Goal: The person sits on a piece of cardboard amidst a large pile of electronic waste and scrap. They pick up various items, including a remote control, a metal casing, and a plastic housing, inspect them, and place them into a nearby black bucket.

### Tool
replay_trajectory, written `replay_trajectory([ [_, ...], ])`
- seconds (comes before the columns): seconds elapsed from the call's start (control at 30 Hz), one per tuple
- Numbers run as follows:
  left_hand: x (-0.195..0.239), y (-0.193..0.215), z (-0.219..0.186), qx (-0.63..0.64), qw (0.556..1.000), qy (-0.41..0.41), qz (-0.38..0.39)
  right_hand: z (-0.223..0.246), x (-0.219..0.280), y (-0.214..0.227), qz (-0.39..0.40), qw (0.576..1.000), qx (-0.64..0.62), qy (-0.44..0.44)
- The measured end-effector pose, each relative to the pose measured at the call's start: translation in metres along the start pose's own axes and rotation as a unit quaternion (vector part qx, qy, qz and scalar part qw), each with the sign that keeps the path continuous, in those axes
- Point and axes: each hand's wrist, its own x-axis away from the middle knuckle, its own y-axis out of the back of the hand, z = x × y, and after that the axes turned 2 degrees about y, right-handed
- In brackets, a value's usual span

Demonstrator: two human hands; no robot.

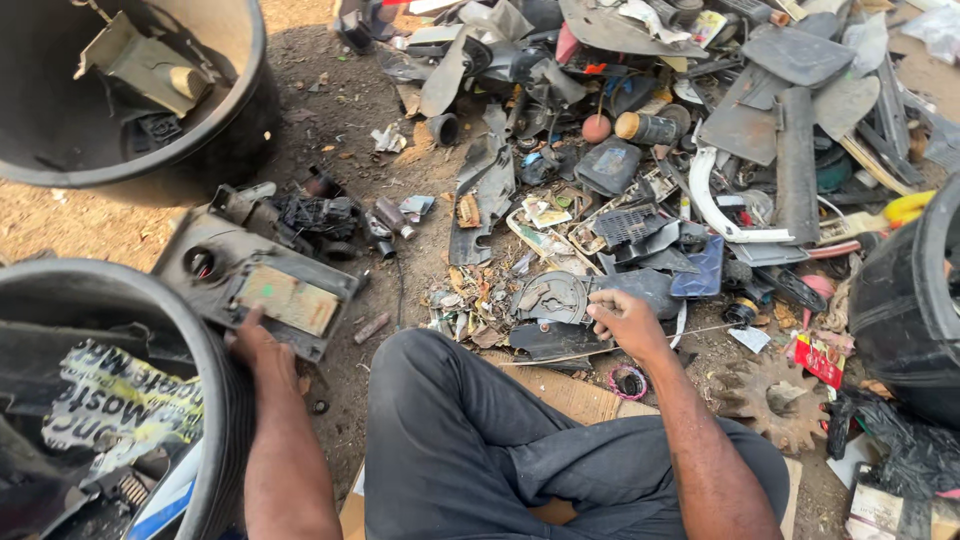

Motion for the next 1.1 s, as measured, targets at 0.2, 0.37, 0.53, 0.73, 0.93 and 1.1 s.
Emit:
replay_trajectory([
  [0.2, 0.061, -0.063, -0.030, -0.488, 0.849, -0.080, -0.185, 0.007, 0.014, 0.007, -0.065, 0.993, 0.097, -0.020],
  [0.37, 0.186, -0.138, 0.019, -0.534, 0.740, -0.250, 0.323, 0.023, 0.005, 0.000, -0.128, 0.923, 0.362, 0.027],
  [0.53, 0.337, -0.188, 0.107, -0.645, 0.383, -0.234, 0.619, 0.020, -0.011, -0.008, -0.149, 0.913, 0.381, 0.001],
  [0.73, 0.370, -0.169, 0.163, -0.592, 0.354, -0.350, 0.634, 0.002, -0.022, 0.003, -0.075, 0.980, 0.186, -0.011],
  [0.93, 0.298, -0.189, 0.159, -0.214, 0.806, -0.023, 0.552, 0.008, -0.035, 0.021, -0.171, 0.984, 0.026, 0.031],
  [1.1, 0.308, -0.174, 0.147, -0.056, 0.782, 0.348, 0.514, 0.004, -0.023, -0.013, -0.130, 0.955, 0.026, 0.264],
])
